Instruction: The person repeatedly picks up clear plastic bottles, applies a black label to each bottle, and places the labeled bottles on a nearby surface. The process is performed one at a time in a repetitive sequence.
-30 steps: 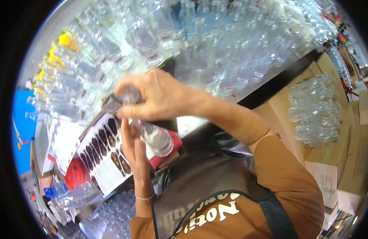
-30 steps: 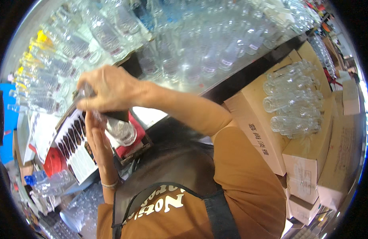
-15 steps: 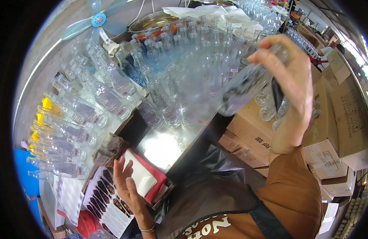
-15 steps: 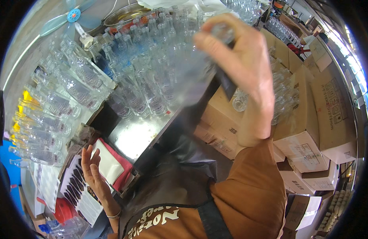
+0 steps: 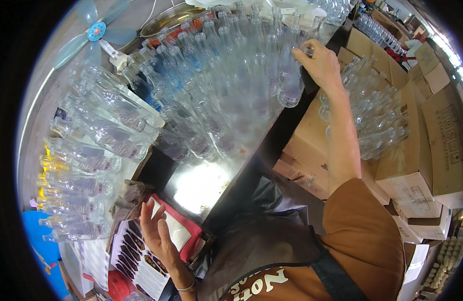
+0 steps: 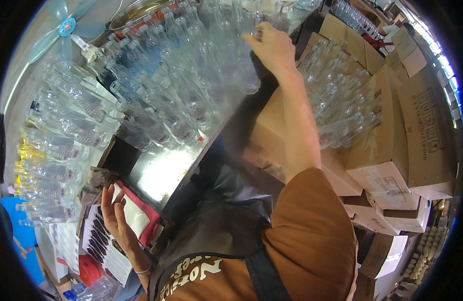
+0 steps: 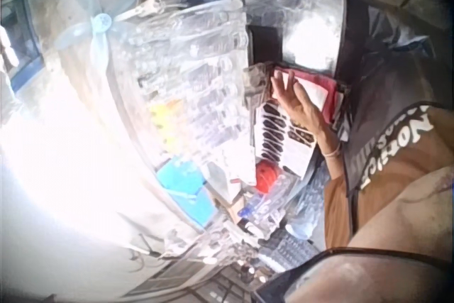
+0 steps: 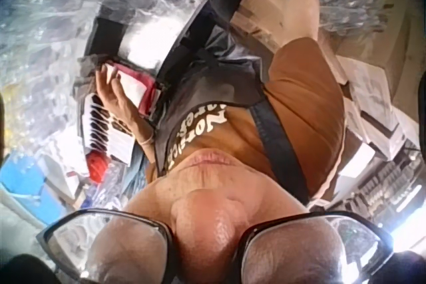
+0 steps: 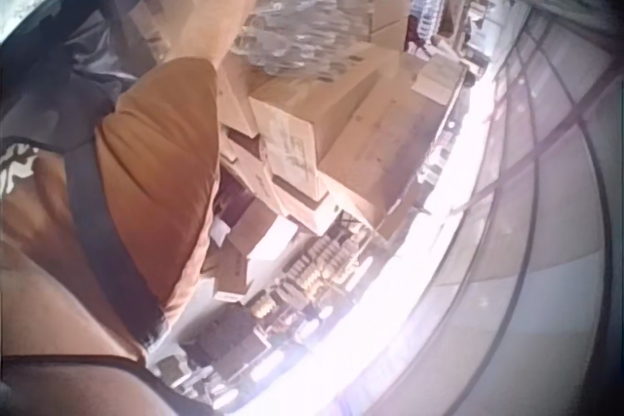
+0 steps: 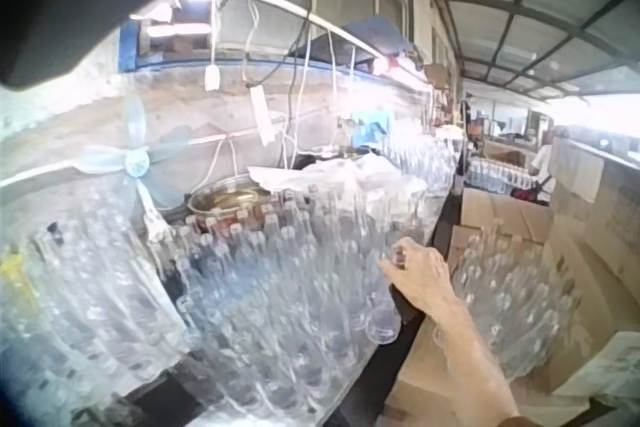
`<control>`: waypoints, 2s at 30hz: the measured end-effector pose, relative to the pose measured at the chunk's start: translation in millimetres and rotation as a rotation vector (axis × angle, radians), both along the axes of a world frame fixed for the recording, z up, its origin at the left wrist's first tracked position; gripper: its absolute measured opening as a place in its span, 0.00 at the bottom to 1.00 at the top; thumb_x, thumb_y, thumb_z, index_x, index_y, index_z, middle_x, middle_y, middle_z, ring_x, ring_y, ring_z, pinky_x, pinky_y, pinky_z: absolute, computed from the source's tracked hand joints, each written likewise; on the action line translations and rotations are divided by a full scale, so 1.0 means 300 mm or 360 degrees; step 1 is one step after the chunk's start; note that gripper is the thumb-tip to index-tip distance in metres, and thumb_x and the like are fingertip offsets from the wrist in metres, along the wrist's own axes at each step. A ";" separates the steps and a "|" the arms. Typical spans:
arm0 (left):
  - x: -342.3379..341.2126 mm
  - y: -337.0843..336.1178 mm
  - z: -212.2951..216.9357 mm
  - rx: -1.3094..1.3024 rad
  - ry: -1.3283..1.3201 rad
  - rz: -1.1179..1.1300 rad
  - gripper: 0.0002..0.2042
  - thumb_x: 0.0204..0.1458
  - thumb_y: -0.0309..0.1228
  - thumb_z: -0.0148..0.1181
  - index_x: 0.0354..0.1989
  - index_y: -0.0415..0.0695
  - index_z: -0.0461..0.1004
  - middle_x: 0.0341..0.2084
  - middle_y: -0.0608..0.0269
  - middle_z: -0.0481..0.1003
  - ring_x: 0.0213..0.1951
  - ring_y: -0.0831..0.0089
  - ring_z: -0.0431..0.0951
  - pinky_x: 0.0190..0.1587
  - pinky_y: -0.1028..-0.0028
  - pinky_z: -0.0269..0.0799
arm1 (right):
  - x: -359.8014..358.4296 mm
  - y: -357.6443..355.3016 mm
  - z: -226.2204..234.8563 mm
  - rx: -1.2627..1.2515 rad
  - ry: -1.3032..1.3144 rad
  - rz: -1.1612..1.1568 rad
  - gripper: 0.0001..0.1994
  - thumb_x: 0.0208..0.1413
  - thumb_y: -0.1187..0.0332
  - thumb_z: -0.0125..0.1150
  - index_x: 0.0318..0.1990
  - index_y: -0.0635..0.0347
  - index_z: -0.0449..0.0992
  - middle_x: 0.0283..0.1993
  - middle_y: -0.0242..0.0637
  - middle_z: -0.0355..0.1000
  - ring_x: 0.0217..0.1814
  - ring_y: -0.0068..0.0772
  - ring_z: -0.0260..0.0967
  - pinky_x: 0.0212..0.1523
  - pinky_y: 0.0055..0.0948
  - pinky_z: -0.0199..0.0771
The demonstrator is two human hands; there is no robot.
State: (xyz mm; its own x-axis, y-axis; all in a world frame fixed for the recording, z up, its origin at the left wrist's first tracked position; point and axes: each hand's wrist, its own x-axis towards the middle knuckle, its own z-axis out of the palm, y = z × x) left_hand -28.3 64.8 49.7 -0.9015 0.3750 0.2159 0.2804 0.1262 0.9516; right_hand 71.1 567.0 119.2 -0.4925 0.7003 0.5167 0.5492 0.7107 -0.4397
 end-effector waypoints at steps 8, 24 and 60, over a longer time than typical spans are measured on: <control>-0.007 0.032 -0.013 0.0036 -0.0062 0.0004 0.24 0.66 0.30 0.52 0.69 0.36 0.60 0.64 0.49 0.68 0.58 0.62 0.75 0.59 0.66 0.69 | -0.090 -0.061 -0.041 -0.0042 -0.0084 0.0143 0.24 0.53 0.46 0.64 0.44 0.60 0.78 0.32 0.47 0.79 0.39 0.53 0.77 0.44 0.44 0.74; 0.004 0.003 -0.029 -0.0002 -0.0148 0.0021 0.25 0.62 0.28 0.57 0.67 0.35 0.62 0.63 0.51 0.69 0.55 0.65 0.77 0.59 0.69 0.68 | -0.138 -0.051 -0.014 -0.0123 -0.0116 0.0066 0.26 0.53 0.46 0.64 0.45 0.62 0.78 0.35 0.50 0.79 0.42 0.56 0.77 0.46 0.46 0.74; 0.021 -0.045 -0.021 0.0061 -0.0267 0.0054 0.23 0.59 0.24 0.59 0.64 0.36 0.66 0.57 0.57 0.73 0.54 0.69 0.76 0.58 0.71 0.69 | 0.037 -0.275 0.557 0.1146 0.0849 0.0411 0.23 0.63 0.52 0.58 0.57 0.58 0.77 0.38 0.34 0.78 0.19 0.15 0.62 0.23 0.17 0.63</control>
State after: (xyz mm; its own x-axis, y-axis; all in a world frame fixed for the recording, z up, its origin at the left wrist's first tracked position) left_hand -21.9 51.2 43.3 -0.9381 0.3382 0.0750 0.1135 0.0956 0.9889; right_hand 82.1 484.5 286.3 -0.1606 0.0252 0.9867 0.1882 0.9821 0.0055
